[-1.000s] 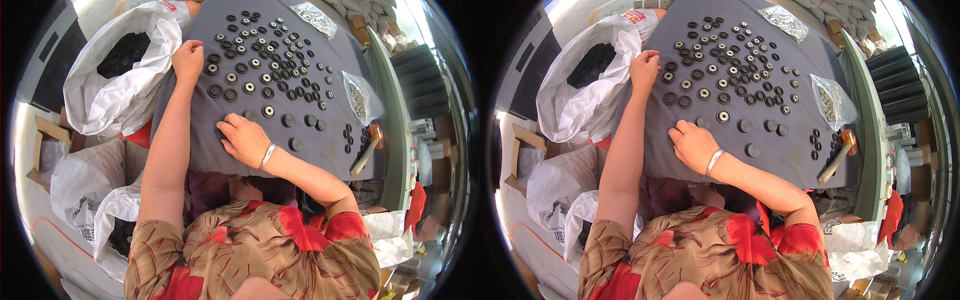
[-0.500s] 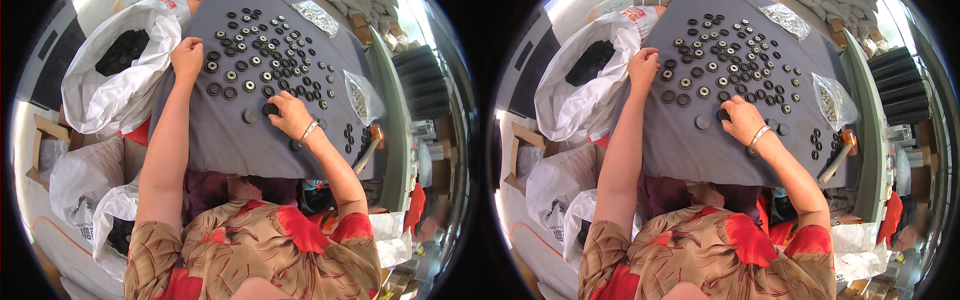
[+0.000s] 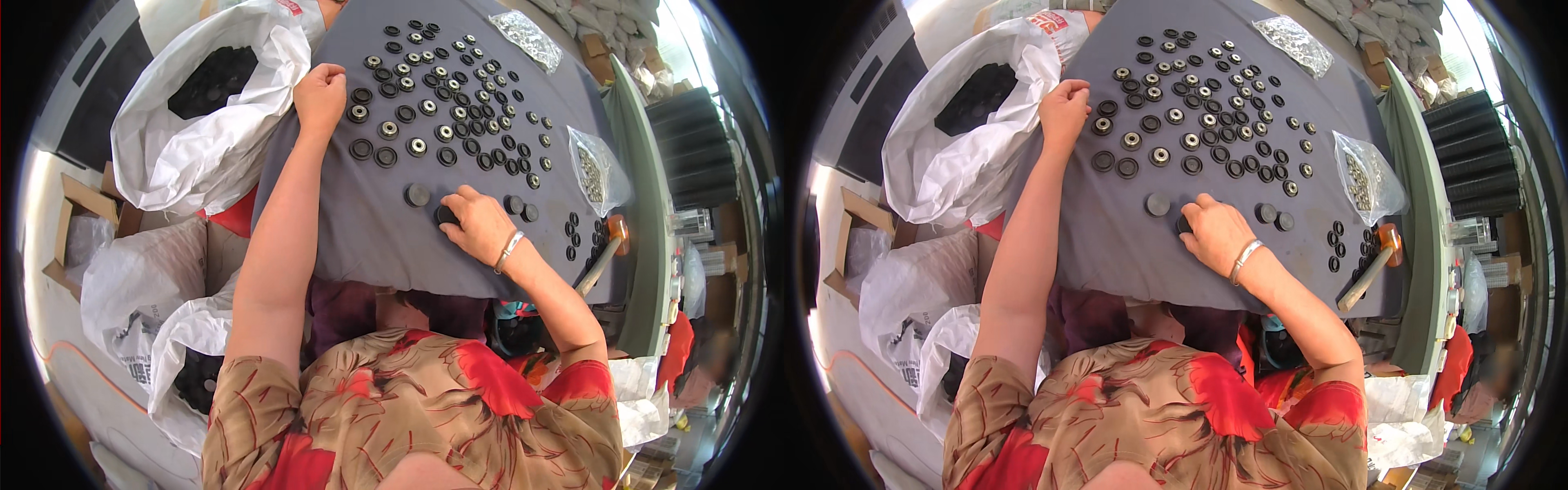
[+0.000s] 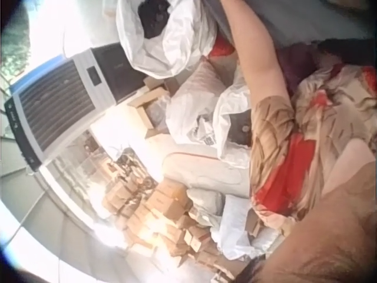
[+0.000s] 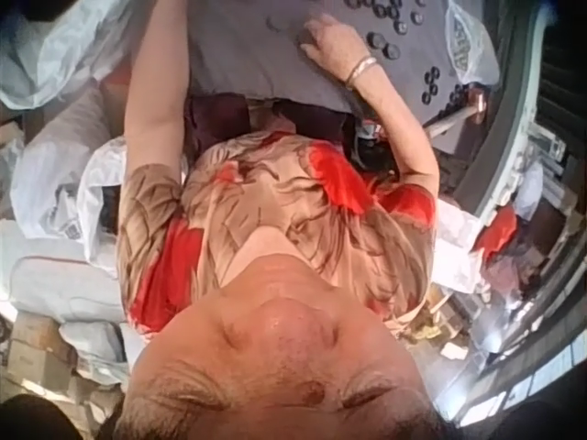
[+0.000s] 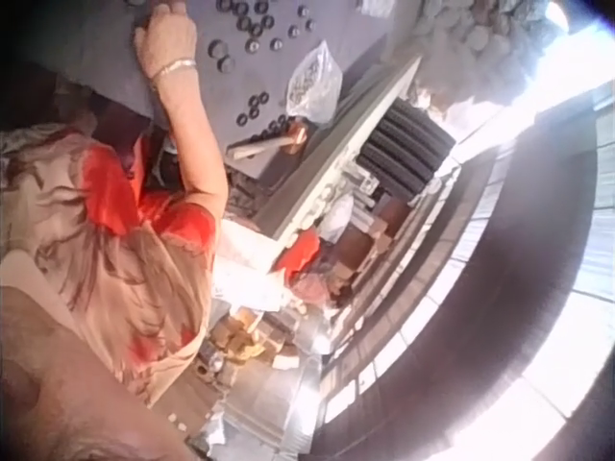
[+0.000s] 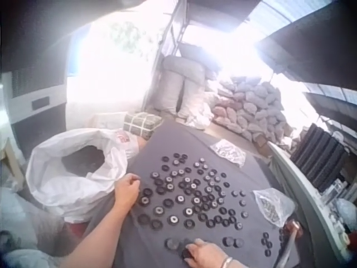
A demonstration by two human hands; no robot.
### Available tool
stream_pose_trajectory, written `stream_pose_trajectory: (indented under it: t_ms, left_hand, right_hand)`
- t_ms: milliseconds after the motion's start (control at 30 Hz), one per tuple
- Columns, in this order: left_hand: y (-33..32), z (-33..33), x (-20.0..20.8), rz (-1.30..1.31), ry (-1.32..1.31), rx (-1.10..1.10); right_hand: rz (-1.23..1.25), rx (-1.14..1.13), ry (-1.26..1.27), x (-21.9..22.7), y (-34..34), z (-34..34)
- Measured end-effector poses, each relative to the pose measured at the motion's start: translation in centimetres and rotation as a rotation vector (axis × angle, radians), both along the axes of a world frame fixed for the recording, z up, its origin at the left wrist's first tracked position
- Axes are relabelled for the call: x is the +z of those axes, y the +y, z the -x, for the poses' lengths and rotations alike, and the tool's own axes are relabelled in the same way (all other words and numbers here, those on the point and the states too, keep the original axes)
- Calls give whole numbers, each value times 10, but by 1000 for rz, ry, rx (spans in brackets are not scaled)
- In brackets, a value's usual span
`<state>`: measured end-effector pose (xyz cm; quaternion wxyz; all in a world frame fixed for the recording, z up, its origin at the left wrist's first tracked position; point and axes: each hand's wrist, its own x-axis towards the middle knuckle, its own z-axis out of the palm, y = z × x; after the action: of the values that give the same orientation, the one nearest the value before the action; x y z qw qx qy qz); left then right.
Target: The person assembles small circular plastic rings by setting metal inserts into them with a hammer.
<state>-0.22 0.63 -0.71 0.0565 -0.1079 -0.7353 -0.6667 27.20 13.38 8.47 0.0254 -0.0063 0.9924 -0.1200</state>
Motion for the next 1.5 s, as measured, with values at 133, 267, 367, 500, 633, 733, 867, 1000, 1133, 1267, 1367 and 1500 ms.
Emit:
stream_pose_trajectory:
  t_ms: [133,267,367,500,633,733,867,1000,1133,1267,1367,1500]
  left_hand:
    - [0,1,3,17,8,15]
    - [-1,3,-1,23,14,24]
    - [3,1,-1,-14,14,20]
    - [2,1,1,-2,35,18]
    - [0,1,1,2,37,23]
    - [0,2,2,-4,33,20]
    - [0,1,3,0,5,17]
    - [-1,1,2,-2,8,22]
    - [-1,2,0,-1,11,16]
    - [1,1,2,6,25,18]
    - [-1,1,3,10,15,15]
    - [0,2,2,15,1,23]
  right_hand:
    - [-94,-23,80,20,-19,24]
    - [-146,-14,138,13,-45,78]
    - [-216,-69,2,-9,-49,104]
    - [-196,-22,-4,-18,-51,109]
    - [191,74,163,-19,-63,100]
    - [316,124,186,-21,-68,93]
    - [92,244,279,-19,-64,85]
    - [-47,194,110,-6,-75,79]
    - [34,146,20,-2,-79,77]
    - [135,195,133,-12,-74,75]
    - [0,202,128,-18,-72,71]
    - [-38,218,126,-24,-72,73]
